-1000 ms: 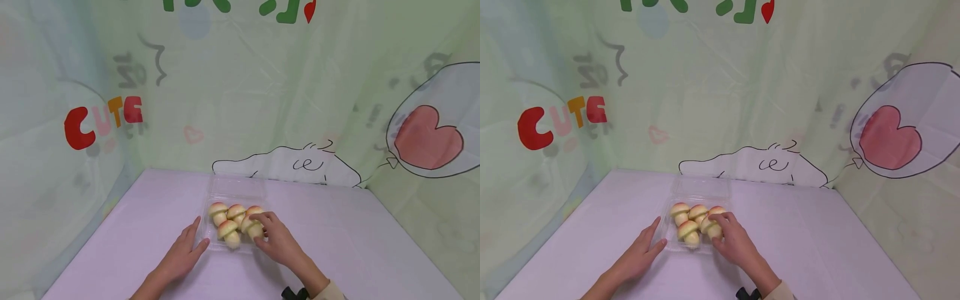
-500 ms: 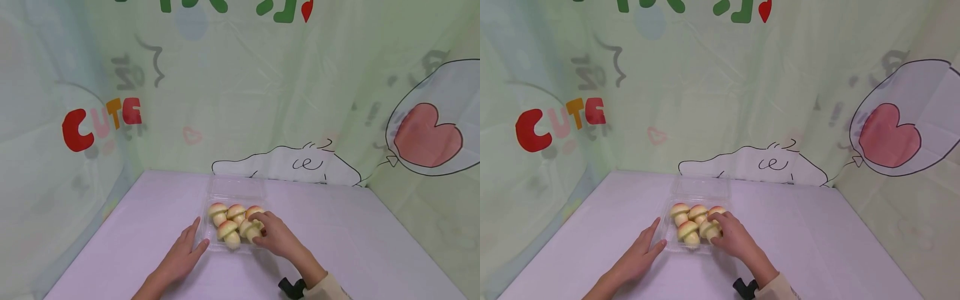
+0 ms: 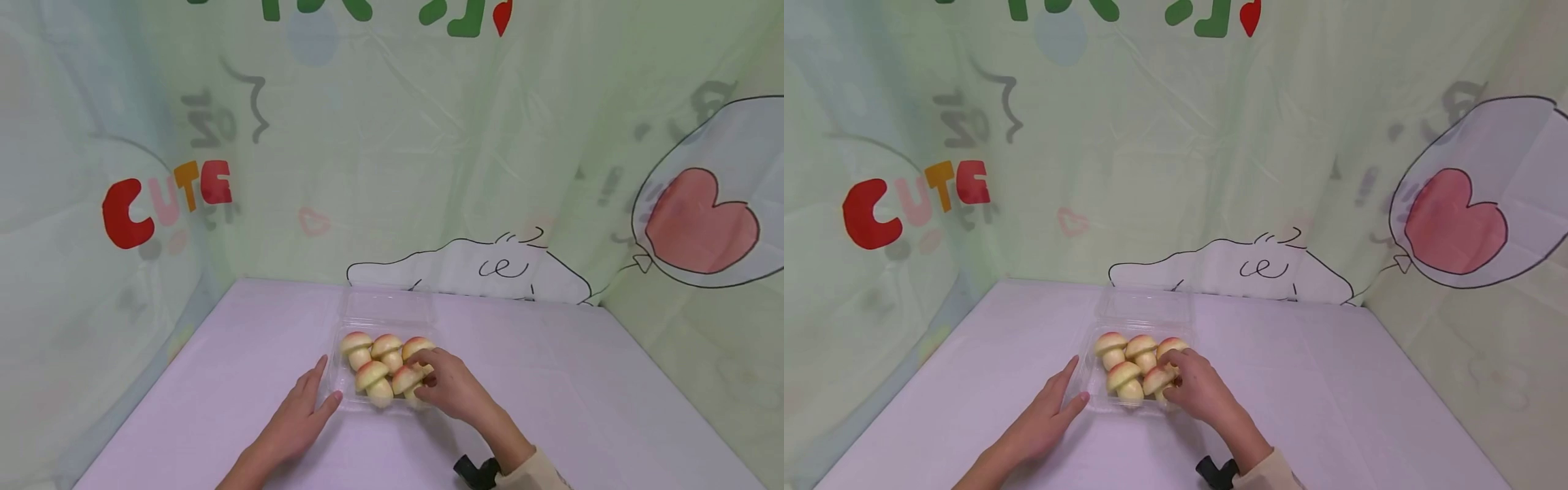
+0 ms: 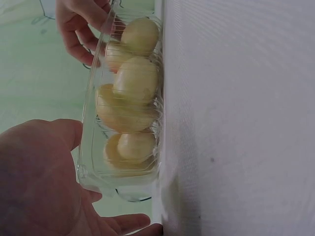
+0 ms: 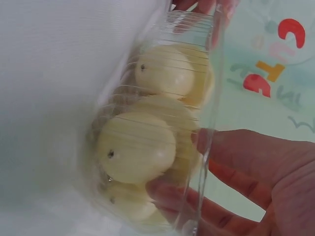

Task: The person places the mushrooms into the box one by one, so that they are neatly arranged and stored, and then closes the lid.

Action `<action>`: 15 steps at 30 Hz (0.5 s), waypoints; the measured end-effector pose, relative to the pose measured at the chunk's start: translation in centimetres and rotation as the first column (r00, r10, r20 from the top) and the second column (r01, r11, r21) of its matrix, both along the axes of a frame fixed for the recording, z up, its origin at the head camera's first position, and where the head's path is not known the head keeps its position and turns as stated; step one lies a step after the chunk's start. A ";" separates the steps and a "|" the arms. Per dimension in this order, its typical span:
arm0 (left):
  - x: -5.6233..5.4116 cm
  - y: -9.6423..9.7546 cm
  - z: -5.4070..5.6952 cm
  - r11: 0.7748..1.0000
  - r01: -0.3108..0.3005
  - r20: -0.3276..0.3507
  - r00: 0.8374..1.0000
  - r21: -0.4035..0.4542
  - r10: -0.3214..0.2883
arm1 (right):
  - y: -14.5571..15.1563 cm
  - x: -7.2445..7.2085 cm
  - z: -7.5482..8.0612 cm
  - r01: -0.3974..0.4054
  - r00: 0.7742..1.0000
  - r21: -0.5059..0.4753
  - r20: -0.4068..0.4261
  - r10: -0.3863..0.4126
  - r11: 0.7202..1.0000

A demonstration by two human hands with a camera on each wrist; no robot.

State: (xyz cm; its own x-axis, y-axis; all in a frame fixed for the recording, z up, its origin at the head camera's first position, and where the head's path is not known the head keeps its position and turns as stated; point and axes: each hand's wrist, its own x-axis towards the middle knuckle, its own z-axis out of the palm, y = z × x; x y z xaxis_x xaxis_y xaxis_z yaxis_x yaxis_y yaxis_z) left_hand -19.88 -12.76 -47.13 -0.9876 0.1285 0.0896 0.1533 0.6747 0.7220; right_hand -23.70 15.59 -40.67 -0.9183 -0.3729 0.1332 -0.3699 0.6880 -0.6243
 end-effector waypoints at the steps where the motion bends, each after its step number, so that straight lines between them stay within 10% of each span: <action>1: 0.0 0.0 0.0 1.000 0.002 -0.002 1.000 0.001 -0.002 | 0.1 0.0 0.0 0.004 1.000 -0.016 0.015 -0.004 1.000; 15: 0.2 -0.1 0.2 1.000 0.007 -0.006 1.000 0.000 -0.007 | 1.9 0.1 0.0 -0.022 0.999 -0.142 0.039 0.027 0.990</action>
